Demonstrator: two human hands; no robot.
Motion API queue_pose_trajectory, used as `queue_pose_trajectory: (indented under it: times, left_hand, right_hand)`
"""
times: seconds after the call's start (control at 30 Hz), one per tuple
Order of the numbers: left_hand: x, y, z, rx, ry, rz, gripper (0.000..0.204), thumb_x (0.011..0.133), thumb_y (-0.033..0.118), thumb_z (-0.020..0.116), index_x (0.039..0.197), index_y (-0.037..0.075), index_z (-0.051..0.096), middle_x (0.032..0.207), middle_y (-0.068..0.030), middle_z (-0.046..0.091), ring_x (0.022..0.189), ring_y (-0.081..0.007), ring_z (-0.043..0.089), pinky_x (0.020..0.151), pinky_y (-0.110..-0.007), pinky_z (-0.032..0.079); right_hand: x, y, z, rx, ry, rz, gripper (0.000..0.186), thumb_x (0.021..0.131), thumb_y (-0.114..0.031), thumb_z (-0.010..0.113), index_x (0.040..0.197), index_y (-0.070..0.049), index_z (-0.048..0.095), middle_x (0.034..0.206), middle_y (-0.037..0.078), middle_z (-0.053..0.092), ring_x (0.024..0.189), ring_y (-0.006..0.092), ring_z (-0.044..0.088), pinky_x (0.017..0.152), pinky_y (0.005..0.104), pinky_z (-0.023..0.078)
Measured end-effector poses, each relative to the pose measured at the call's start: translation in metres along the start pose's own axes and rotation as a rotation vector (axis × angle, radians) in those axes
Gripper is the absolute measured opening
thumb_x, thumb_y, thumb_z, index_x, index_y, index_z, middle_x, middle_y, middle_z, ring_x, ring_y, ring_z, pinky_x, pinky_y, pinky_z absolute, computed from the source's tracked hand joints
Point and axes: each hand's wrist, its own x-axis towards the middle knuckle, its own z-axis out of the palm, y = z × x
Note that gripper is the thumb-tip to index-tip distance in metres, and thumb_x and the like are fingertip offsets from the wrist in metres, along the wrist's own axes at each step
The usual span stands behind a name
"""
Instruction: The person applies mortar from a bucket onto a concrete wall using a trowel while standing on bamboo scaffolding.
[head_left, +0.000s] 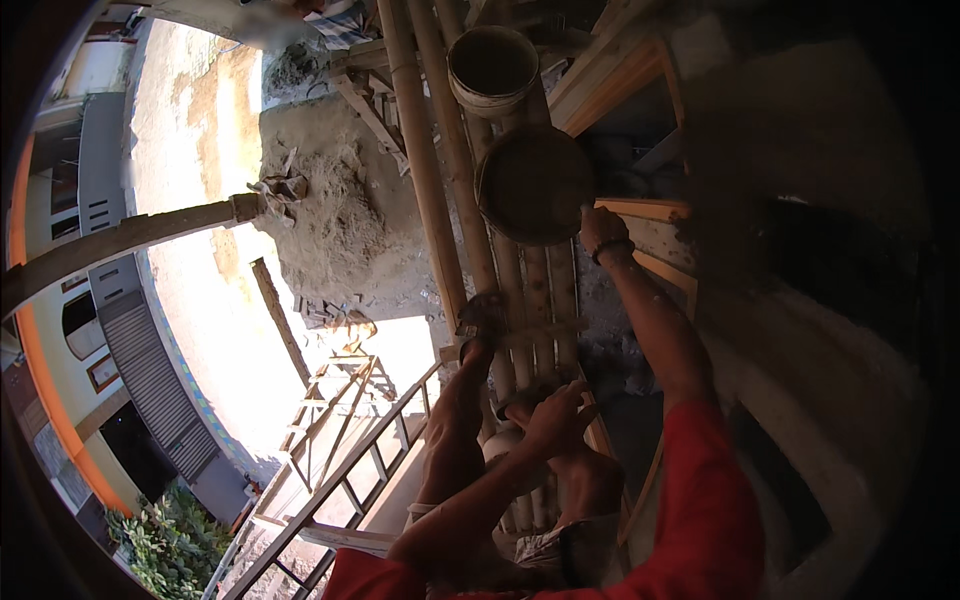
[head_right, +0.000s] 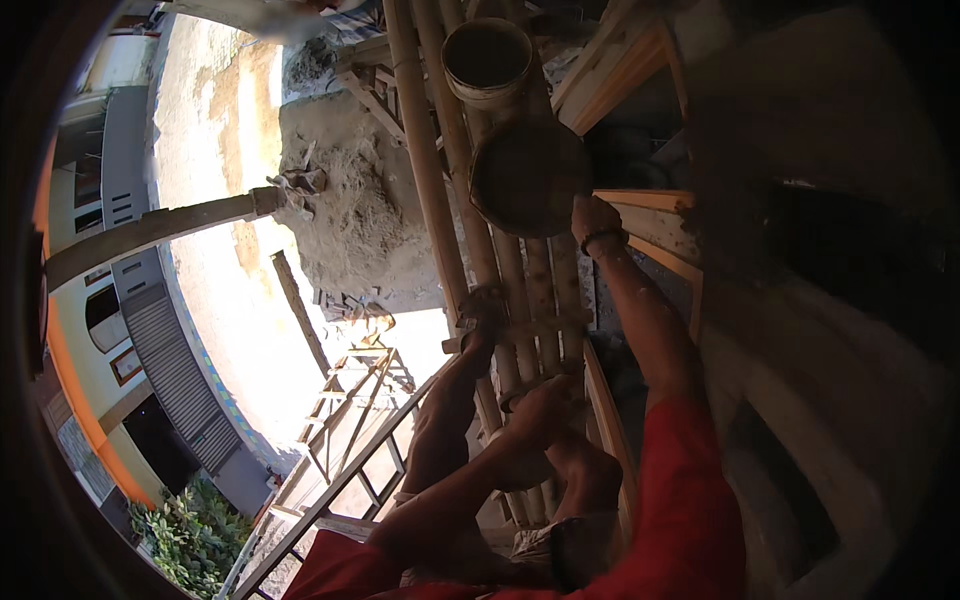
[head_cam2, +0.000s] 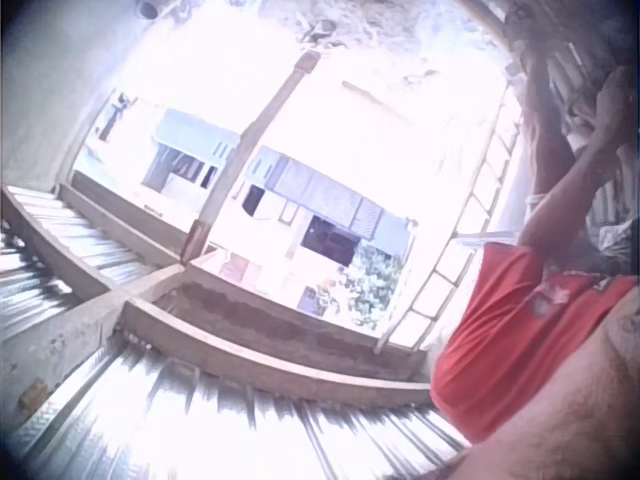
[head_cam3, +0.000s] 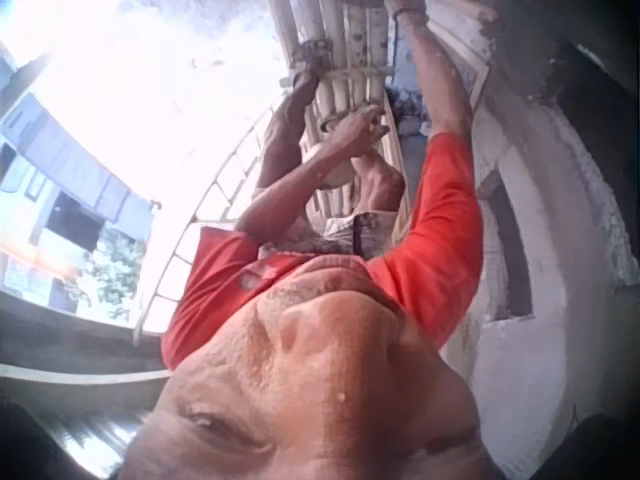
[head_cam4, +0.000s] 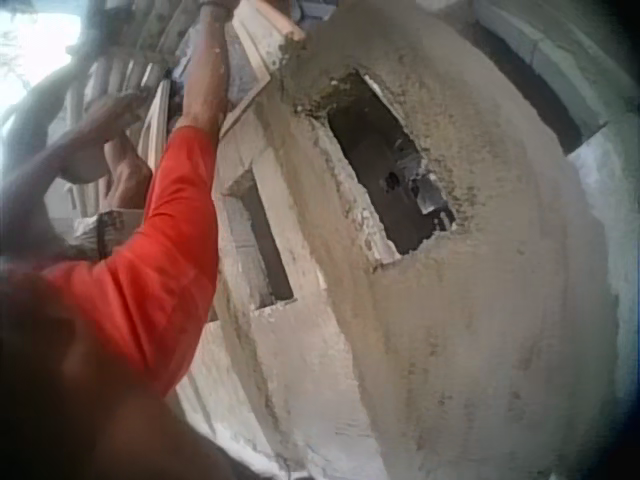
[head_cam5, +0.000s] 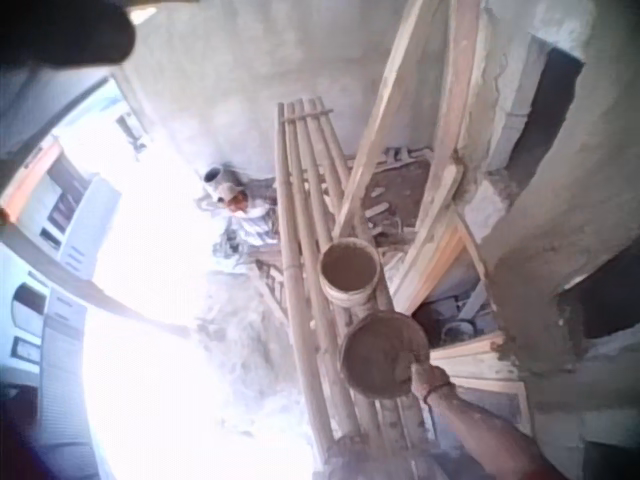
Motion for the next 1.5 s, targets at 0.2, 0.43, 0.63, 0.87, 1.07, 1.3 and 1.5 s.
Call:
queue_pose_trajectory:
  times: [0.2, 0.43, 0.63, 0.87, 1.07, 1.3, 1.5]
  left_hand:
    - [0.005, 0.001, -0.019, -0.088, 0.02, -0.057, 0.041, 0.088, 0.029, 0.063, 0.12, 0.005, 0.055, 0.116, -0.0182, 0.064, 0.1, -0.038, 0.064, 0.085, -0.045, 0.051]
    - [0.019, -0.021, -0.008, -0.344, 0.018, -0.1, 0.037, 0.09, 0.03, 0.06, 0.118, 0.005, 0.06, 0.124, -0.0176, 0.059, 0.107, -0.0367, 0.061, 0.089, -0.045, 0.05]
    - [0.011, 0.003, -0.034, 0.006, 0.042, 0.125, 0.032, 0.09, 0.023, 0.058, 0.118, 0.006, 0.06, 0.112, -0.0182, 0.064, 0.101, -0.0344, 0.064, 0.082, -0.042, 0.052]
    - [0.003, 0.034, -0.01, 0.074, 0.032, 0.158, 0.033, 0.091, 0.025, 0.056, 0.117, 0.005, 0.062, 0.116, -0.0207, 0.063, 0.106, -0.0347, 0.062, 0.086, -0.042, 0.05]
    - [0.001, 0.071, 0.005, 0.353, -0.115, 0.675, 0.036, 0.091, 0.029, 0.058, 0.12, 0.006, 0.06, 0.114, -0.0225, 0.064, 0.105, -0.0372, 0.062, 0.087, -0.044, 0.049]
    - [-0.054, 0.129, 0.002, 0.32, -0.08, 0.363, 0.04, 0.089, 0.034, 0.061, 0.118, 0.007, 0.062, 0.108, -0.0229, 0.066, 0.106, -0.0385, 0.062, 0.089, -0.044, 0.048]
    - [-0.092, 0.121, 0.006, 0.313, -0.09, 0.161, 0.046, 0.086, 0.035, 0.064, 0.12, 0.005, 0.061, 0.103, -0.0235, 0.067, 0.1, -0.0374, 0.065, 0.085, -0.044, 0.049]
  right_hand:
    - [0.014, -0.031, 0.072, 0.495, 0.276, -0.109, 0.039, 0.083, -0.025, 0.061, 0.12, -0.013, 0.059, 0.108, 0.02, 0.066, 0.101, 0.0417, 0.062, 0.086, 0.0494, 0.051]
    - [-0.016, -0.011, 0.061, 0.502, 0.273, -0.162, 0.045, 0.087, -0.022, 0.061, 0.129, -0.009, 0.051, 0.104, 0.02, 0.065, 0.095, 0.0382, 0.064, 0.079, 0.0483, 0.053]
    - [-0.115, -0.005, -0.061, 0.594, 0.398, -0.103, 0.033, 0.085, -0.018, 0.057, 0.116, -0.007, 0.061, 0.092, 0.02, 0.067, 0.086, 0.0397, 0.065, 0.074, 0.048, 0.054]
    - [-0.355, 0.061, -0.294, 0.457, 0.562, -0.085, 0.043, 0.076, -0.01, 0.068, 0.115, -0.003, 0.052, 0.101, 0.022, 0.062, 0.092, 0.0407, 0.063, 0.079, 0.0462, 0.051]
    - [-0.558, 0.051, -0.483, 0.277, 0.528, -0.111, 0.035, 0.078, -0.013, 0.068, 0.107, -0.002, 0.054, 0.094, 0.019, 0.061, 0.086, 0.0392, 0.063, 0.073, 0.046, 0.05]
    - [-0.683, 0.029, -0.58, 0.46, 0.434, -0.276, 0.028, 0.079, -0.019, 0.07, 0.096, 0.001, 0.061, 0.08, 0.016, 0.066, 0.073, 0.0322, 0.066, 0.064, 0.0406, 0.051]
    - [-0.727, 0.112, -0.596, 0.496, 0.618, 0.388, 0.033, 0.085, -0.022, 0.064, 0.104, 0.005, 0.06, 0.07, 0.006, 0.059, 0.06, 0.0134, 0.057, 0.053, 0.0301, 0.045]
